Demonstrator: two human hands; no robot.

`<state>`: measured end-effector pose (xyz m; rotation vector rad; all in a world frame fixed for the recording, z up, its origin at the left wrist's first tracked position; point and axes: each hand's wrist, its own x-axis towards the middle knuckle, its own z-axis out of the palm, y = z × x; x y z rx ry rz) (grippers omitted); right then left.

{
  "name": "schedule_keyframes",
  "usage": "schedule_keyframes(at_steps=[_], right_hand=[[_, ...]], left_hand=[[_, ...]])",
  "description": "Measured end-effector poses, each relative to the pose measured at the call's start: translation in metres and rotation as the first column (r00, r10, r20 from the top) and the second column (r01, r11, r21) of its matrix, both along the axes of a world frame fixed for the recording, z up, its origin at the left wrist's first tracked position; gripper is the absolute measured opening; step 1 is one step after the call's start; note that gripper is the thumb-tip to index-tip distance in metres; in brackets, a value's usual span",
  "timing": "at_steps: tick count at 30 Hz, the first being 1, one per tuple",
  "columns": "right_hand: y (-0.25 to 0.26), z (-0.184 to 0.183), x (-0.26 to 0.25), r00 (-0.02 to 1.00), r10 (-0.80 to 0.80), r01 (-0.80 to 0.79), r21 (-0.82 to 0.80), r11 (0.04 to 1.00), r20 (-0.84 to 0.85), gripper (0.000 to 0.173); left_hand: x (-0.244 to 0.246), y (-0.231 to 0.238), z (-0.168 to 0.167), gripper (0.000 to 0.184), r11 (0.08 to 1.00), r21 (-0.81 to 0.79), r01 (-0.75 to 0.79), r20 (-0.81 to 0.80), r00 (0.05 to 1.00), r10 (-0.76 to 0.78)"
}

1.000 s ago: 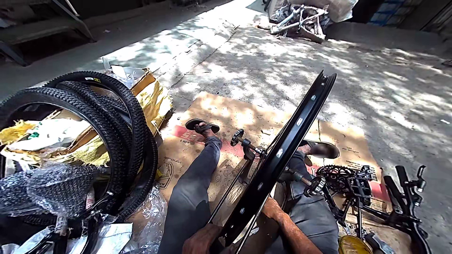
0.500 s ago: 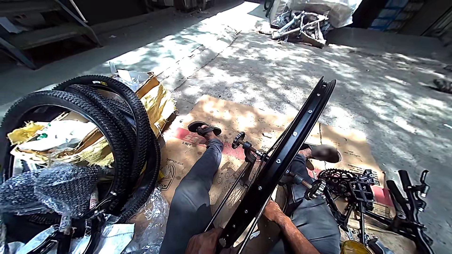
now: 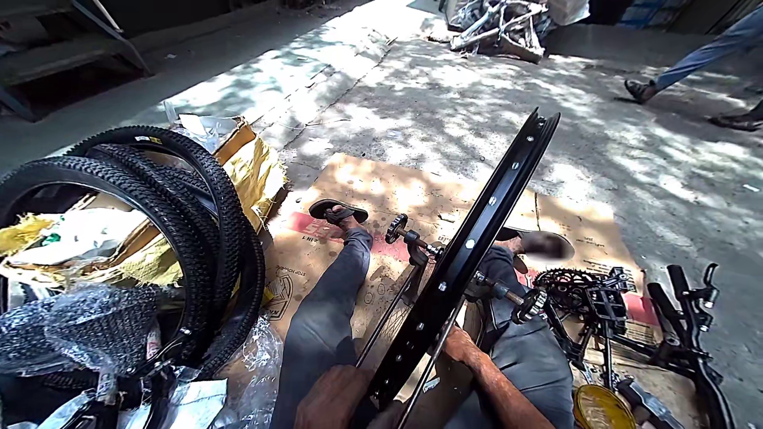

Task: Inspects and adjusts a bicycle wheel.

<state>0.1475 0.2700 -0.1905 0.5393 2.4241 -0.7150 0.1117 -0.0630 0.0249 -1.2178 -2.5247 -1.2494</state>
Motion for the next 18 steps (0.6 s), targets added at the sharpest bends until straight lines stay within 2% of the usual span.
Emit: schedule_keyframes(at_steps=[2,6,11,13,16,18], right_hand=[[0.001,-0.003,0.001,1.000,0.010,-0.010,-0.013,1.000,0.008,0.050],[0.001,-0.006,0.003,1.000,0.026,-0.026,0.005,1.000,0.017,0.050],[0.003,-0.010,0.000,0.999,0.052,-0.052,0.009,0.999,0.016,0.052],[0.004,-0.014,0.000,0.999,0.048,-0.048,0.002,0.999,0.005,0.052],[0.002,-0.012,0.001,0.999,0.039,-0.039,0.004,0.999,0.004,0.052],[0.003,-0.013,-0.001,0.999,0.041,-0.041,0.014,0.999,0.002,0.053]], left_hand=[[0.006,0.000,-0.017,0.038,1.000,-0.023,-0.022,0.015,1.000,0.022],[0.007,0.002,-0.014,0.039,0.999,-0.035,-0.031,0.016,0.999,0.032],[0.010,-0.009,-0.037,0.043,0.964,-0.264,0.016,0.045,0.999,-0.004],[0.010,-0.009,-0.040,0.045,0.953,-0.302,0.030,0.056,0.998,-0.013],[0.004,-0.009,-0.026,0.045,0.981,-0.191,0.028,0.033,0.999,-0.022],[-0.007,-0.007,-0.011,0.048,0.996,0.065,0.068,0.091,0.993,-0.074]])
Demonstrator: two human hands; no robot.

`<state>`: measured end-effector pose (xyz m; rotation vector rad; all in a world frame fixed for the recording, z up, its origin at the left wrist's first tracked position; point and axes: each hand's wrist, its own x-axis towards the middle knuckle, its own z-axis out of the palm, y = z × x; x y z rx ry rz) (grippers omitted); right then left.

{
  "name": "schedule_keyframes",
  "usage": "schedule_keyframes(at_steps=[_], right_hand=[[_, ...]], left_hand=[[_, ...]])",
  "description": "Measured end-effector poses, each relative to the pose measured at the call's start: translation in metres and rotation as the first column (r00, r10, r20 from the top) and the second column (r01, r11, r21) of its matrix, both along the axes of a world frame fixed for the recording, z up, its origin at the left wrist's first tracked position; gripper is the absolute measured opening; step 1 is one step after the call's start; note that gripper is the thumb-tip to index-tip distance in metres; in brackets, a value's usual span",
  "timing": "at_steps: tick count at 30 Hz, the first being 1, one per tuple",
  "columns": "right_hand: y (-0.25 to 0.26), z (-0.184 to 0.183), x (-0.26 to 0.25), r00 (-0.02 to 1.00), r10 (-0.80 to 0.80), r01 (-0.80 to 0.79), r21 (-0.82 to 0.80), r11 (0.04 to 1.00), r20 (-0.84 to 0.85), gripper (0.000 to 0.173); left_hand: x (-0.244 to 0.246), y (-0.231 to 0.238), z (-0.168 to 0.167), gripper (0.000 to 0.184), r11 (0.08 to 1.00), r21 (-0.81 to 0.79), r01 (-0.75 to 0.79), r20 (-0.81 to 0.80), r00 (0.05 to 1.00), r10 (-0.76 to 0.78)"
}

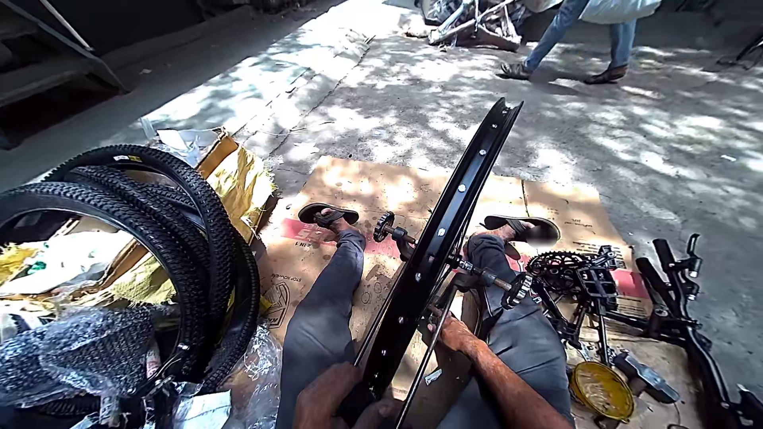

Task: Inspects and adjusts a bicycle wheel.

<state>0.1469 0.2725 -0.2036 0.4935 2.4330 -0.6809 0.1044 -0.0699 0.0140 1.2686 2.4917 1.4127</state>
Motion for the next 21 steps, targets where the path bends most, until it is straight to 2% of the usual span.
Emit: schedule_keyframes(at_steps=[2,3,5,8,11,13,15,16,17,19,21], right_hand=[[-0.002,0.001,0.000,1.000,0.011,-0.011,0.005,1.000,-0.007,0.052],[-0.002,0.001,0.001,1.000,0.014,-0.014,0.001,1.000,-0.015,0.050],[-0.005,0.010,0.004,1.000,0.009,-0.009,-0.024,1.000,-0.025,0.047],[-0.015,0.046,0.020,0.992,-0.060,0.052,-0.076,0.996,-0.113,0.043],[-0.024,0.087,0.050,0.937,-0.121,0.089,-0.111,0.990,-0.327,0.040],[-0.032,0.109,0.071,0.858,-0.192,0.135,-0.151,0.979,-0.476,0.035],[-0.041,0.130,0.086,0.769,-0.275,0.191,-0.203,0.960,-0.577,0.033],[-0.048,0.141,0.090,0.719,-0.310,0.213,-0.227,0.950,-0.623,0.032],[-0.055,0.152,0.090,0.670,-0.326,0.217,-0.244,0.945,-0.667,0.031],[-0.070,0.175,0.080,0.553,-0.302,0.152,-0.262,0.953,-0.777,0.026],[-0.082,0.194,0.063,0.407,-0.223,0.001,-0.244,0.970,-0.886,0.020]], left_hand=[[-0.015,0.013,0.012,0.053,0.971,0.238,0.019,0.171,0.983,-0.061],[-0.022,0.022,0.012,0.054,0.954,0.301,0.003,0.294,0.951,-0.095],[-0.037,0.038,-0.001,0.042,0.975,0.223,-0.025,0.548,0.830,-0.104],[-0.052,0.060,-0.036,0.038,0.993,-0.056,0.104,0.793,0.609,-0.019],[-0.055,0.073,-0.061,0.045,0.977,-0.067,0.200,0.870,0.491,-0.041],[-0.054,0.084,-0.051,0.043,0.969,-0.028,0.246,0.891,0.446,-0.088],[-0.049,0.096,-0.031,0.038,0.976,0.045,0.213,0.938,0.327,-0.115],[-0.047,0.099,-0.021,0.039,0.980,0.082,0.182,0.960,0.249,-0.127],[-0.046,0.101,-0.011,0.041,0.982,0.096,0.162,0.969,0.209,-0.129],[-0.043,0.105,0.005,0.041,0.990,0.044,0.133,0.970,0.232,-0.075],[-0.042,0.105,0.007,0.042,0.997,0.033,0.074,0.958,0.283,-0.053]])
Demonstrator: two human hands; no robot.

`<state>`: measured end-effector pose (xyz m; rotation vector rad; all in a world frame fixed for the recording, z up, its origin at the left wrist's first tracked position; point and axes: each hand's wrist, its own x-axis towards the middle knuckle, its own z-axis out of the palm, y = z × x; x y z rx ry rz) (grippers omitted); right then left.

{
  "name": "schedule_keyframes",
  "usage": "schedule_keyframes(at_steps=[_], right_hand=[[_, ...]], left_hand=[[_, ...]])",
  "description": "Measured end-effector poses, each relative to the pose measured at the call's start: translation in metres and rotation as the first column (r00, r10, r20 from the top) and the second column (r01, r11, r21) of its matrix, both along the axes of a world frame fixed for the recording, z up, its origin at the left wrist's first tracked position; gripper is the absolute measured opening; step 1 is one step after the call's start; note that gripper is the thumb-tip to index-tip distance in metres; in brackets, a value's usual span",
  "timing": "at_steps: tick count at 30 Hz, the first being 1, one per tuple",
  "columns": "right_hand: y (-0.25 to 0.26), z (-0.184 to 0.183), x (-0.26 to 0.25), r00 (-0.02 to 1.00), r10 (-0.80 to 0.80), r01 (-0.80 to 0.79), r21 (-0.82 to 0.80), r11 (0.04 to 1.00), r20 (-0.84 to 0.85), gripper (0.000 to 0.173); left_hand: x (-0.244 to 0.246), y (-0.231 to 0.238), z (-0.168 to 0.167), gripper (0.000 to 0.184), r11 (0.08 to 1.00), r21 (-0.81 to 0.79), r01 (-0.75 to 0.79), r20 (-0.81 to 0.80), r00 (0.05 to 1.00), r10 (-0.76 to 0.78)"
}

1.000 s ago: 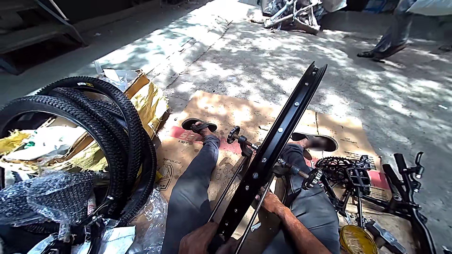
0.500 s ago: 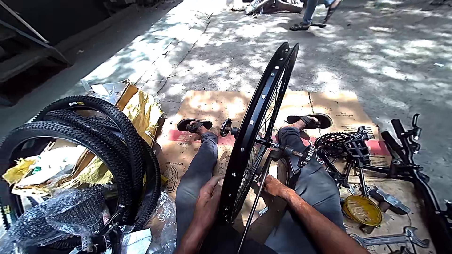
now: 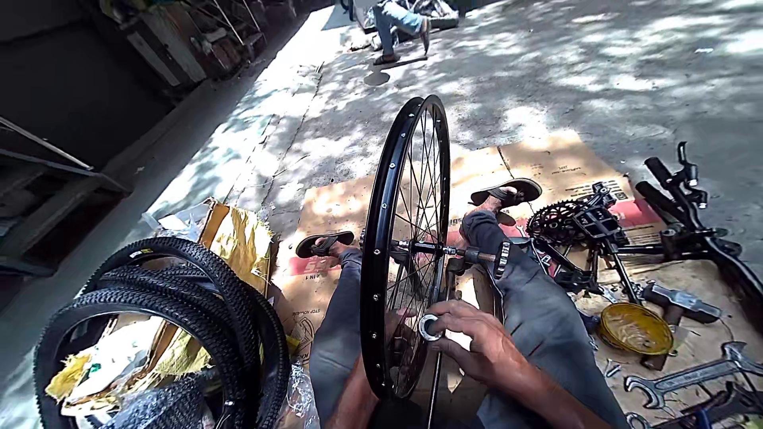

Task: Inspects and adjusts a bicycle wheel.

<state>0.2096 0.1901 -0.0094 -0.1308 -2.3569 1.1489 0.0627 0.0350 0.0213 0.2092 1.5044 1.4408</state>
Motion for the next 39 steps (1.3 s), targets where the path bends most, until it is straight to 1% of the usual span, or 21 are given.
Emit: schedule_keyframes(at_steps=[2,4,6,8,10,11,13,15,17,20,22,23,24,26,28,29,31,33,35,37,39], right_hand=[[-0.009,0.012,-0.019,0.988,0.097,-0.086,0.086,0.993,-0.122,0.021],[-0.016,0.022,-0.034,0.978,0.168,-0.138,0.217,0.967,-0.128,0.023],[-0.021,0.033,-0.041,0.964,0.205,-0.155,0.266,0.951,-0.171,0.022],[-0.026,0.047,-0.045,0.927,0.235,-0.199,0.149,0.969,-0.292,0.018],[-0.031,0.057,-0.054,0.901,0.150,-0.187,-0.051,0.981,-0.407,0.010],[-0.032,0.061,-0.060,0.899,0.087,-0.157,-0.130,0.979,-0.429,0.014],[-0.030,0.072,-0.070,0.891,-0.029,-0.046,-0.154,0.987,-0.452,0.022],[-0.025,0.085,-0.081,0.852,-0.147,0.127,-0.073,0.989,-0.502,0.014],[-0.018,0.095,-0.091,0.810,-0.191,0.221,-0.014,0.975,-0.555,0.007],[-0.012,0.108,-0.096,0.811,-0.187,0.186,-0.059,0.981,-0.555,0.007],[-0.009,0.113,-0.090,0.844,-0.177,0.159,-0.079,0.984,-0.506,0.006],[-0.008,0.113,-0.085,0.866,-0.164,0.143,-0.081,0.986,-0.473,0.007],[-0.007,0.112,-0.080,0.894,-0.144,0.124,-0.075,0.990,-0.424,0.014],[-0.009,0.108,-0.071,0.949,-0.078,0.078,-0.011,0.997,-0.305,0.029],[-0.010,0.104,-0.067,0.965,-0.028,0.045,0.062,0.997,-0.260,0.025],[-0.010,0.103,-0.067,0.964,-0.035,0.058,0.079,0.995,-0.264,0.019],[-0.013,0.102,-0.073,0.938,-0.130,0.161,0.071,0.984,-0.322,0.008],[-0.021,0.099,-0.088,0.863,-0.275,0.317,0.032,0.948,-0.424,0.013],[-0.025,0.097,-0.098,0.817,-0.332,0.362,-0.028,0.932,-0.472,0.016],[-0.024,0.100,-0.097,0.811,-0.323,0.330,-0.074,0.941,-0.487,0.013],[-0.024,0.101,-0.085,0.848,-0.254,0.248,-0.075,0.966,-0.466,0.015]], left_hand=[[-0.004,-0.013,-0.003,0.043,0.995,0.087,-0.038,0.029,0.999,0.036],[-0.001,-0.022,0.010,0.044,0.978,0.143,-0.153,0.082,0.986,0.142],[0.008,-0.027,0.035,0.042,0.956,0.206,-0.209,0.006,0.977,0.212],[0.014,-0.032,0.052,0.039,0.943,0.278,-0.180,-0.197,0.951,0.240],[0.011,-0.033,0.054,0.048,0.917,0.389,-0.088,-0.353,0.905,0.237],[0.010,-0.030,0.054,0.050,0.896,0.439,-0.067,-0.388,0.885,0.256],[0.007,-0.017,0.057,0.046,0.841,0.531,-0.102,-0.329,0.890,0.315],[0.002,-0.005,0.061,0.051,0.807,0.573,-0.142,-0.192,0.934,0.300],[-0.006,0.004,0.060,0.055,0.783,0.603,-0.155,-0.113,0.955,0.276],[-0.008,0.011,0.057,0.032,0.729,0.666,-0.162,-0.128,0.937,0.325],[-0.009,0.017,0.060,0.027,0.697,0.711,-0.098,-0.178,0.933,0.313],[-0.010,0.019,0.059,0.026,0.681,0.727,-0.088,-0.166,0.940,0.298],[-0.012,0.022,0.058,0.026,0.673,0.735,-0.081,-0.143,0.952,0.271],[-0.017,0.027,0.063,0.027,0.704,0.706,-0.076,-0.105,0.972,0.211],[-0.018,0.030,0.079,0.031,0.776,0.625,-0.089,-0.089,0.979,0.184],[-0.017,0.029,0.082,0.031,0.801,0.591,-0.094,-0.103,0.976,0.191],[-0.016,0.030,0.076,0.033,0.785,0.606,-0.125,-0.089,0.971,0.223],[-0.019,0.030,0.065,0.045,0.708,0.689,-0.154,0.030,0.982,0.185],[-0.022,0.028,0.061,0.052,0.622,0.766,-0.163,0.140,0.986,0.085],[-0.026,0.022,0.056,0.036,0.570,0.806,-0.157,0.179,0.984,0.018],[-0.024,0.019,0.060,0.024,0.640,0.751,-0.163,0.140,0.986,0.088]])
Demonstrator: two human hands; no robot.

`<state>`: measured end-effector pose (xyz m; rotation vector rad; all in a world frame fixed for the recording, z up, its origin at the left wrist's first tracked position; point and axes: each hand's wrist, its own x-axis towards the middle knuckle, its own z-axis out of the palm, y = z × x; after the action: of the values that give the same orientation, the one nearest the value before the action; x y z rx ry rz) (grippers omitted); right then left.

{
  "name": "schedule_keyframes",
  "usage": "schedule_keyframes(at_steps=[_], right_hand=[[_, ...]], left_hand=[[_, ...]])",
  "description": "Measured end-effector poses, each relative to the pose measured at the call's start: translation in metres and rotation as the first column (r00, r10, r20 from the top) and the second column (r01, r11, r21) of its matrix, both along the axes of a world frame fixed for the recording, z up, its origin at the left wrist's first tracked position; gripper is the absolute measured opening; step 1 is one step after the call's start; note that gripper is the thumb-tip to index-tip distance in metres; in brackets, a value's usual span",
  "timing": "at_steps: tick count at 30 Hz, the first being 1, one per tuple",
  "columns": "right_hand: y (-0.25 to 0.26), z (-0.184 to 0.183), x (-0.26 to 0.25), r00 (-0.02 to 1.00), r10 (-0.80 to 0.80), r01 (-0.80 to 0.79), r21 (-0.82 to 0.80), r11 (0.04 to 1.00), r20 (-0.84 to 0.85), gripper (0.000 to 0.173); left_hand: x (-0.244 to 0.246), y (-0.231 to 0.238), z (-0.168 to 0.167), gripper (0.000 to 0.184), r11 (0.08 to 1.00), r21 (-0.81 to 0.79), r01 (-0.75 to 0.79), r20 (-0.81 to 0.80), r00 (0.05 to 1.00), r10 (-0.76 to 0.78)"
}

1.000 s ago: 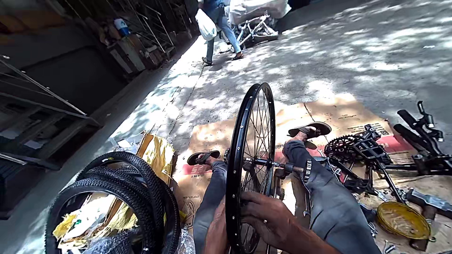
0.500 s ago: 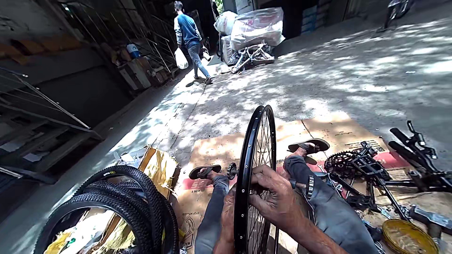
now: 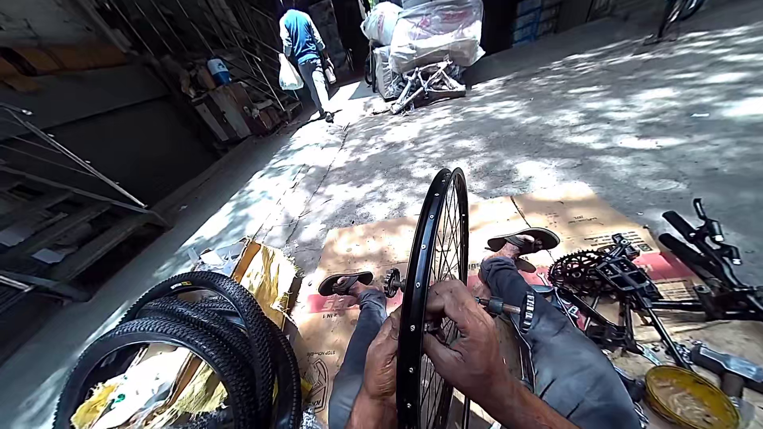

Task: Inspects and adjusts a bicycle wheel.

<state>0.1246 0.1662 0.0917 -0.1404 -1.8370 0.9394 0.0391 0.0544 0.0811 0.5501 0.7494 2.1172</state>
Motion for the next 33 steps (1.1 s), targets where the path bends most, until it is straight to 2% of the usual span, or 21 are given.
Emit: schedule_keyframes(at_steps=[2,3,5,7,9,11,13,15,17,19,22,24,26,29,31,33], right_hand=[[0.001,-0.003,0.011,0.992,0.116,-0.117,0.019,0.993,0.053,0.033],[0.002,-0.005,0.014,0.985,0.150,-0.153,0.034,0.988,0.087,0.037],[0.009,-0.004,0.016,0.970,0.182,-0.193,0.052,0.980,0.164,0.036],[0.019,0.005,0.013,0.957,0.201,-0.211,0.027,0.977,0.208,0.024],[0.018,0.010,0.000,0.992,0.079,-0.083,0.034,0.996,0.100,0.010],[0.008,0.010,-0.017,0.990,-0.116,0.121,0.070,0.990,-0.079,0.020],[0.004,0.011,-0.029,0.968,-0.183,0.193,0.045,0.980,-0.170,0.027],[0.008,0.012,-0.031,0.972,-0.167,0.166,-0.017,0.986,-0.165,0.019],[0.015,0.010,-0.025,0.986,-0.095,0.089,-0.049,0.995,-0.139,0.009],[0.024,0.008,-0.018,0.996,-0.027,0.020,-0.079,0.997,-0.091,0.011],[0.036,0.001,-0.011,0.999,0.006,-0.013,-0.164,0.986,-0.040,0.014],[0.038,-0.002,-0.003,0.998,-0.027,0.018,-0.154,0.988,-0.057,0.014],[0.033,-0.005,0.010,0.997,0.001,-0.009,-0.097,0.995,-0.074,0.018],[0.022,-0.010,0.013,0.999,0.045,-0.046,0.050,0.998,0.031,0.025],[0.018,-0.013,0.004,0.996,-0.023,0.012,0.113,0.994,0.090,0.028],[0.017,-0.006,-0.005,0.994,-0.086,0.077,0.125,0.989,0.072,0.027]], left_hand=[[0.002,0.005,0.010,0.022,0.995,-0.091,-0.044,-0.105,0.994,0.034],[0.003,0.008,0.012,0.027,0.989,-0.132,-0.070,-0.161,0.986,0.049],[0.001,0.014,0.004,0.029,0.986,-0.151,-0.074,-0.177,0.983,0.046],[0.001,0.017,-0.003,0.035,0.993,-0.106,-0.043,-0.130,0.991,0.029],[0.002,0.020,0.006,0.058,0.999,-0.035,-0.013,-0.120,0.993,0.009],[0.003,0.020,0.014,0.067,0.998,0.068,-0.013,-0.047,0.999,0.016],[0.002,0.016,0.014,0.071,0.992,0.123,-0.040,-0.017,0.999,0.042],[0.002,0.004,0.010,0.074,0.994,0.080,-0.070,-0.154,0.985,0.082],[-0.001,-0.013,0.005,0.079,0.997,0.035,-0.069,-0.368,0.926,0.077],[-0.004,-0.026,-0.001,0.084,0.998,-0.008,-0.069,-0.553,0.831,0.053],[0.001,-0.031,-0.006,0.070,0.993,-0.029,-0.113,-0.662,0.747,0.066],[0.005,-0.029,-0.005,0.063,0.990,-0.024,-0.137,-0.667,0.740,0.086],[0.006,-0.024,-0.002,0.063,0.990,-0.013,-0.143,-0.662,0.743,0.099],[0.005,-0.015,0.008,0.073,0.984,-0.033,-0.174,-0.655,0.748,0.110],[0.007,-0.011,0.014,0.079,0.979,-0.073,-0.188,-0.605,0.789,0.106],[0.007,-0.007,0.019,0.083,0.978,-0.097,-0.186,-0.570,0.815,0.098]])
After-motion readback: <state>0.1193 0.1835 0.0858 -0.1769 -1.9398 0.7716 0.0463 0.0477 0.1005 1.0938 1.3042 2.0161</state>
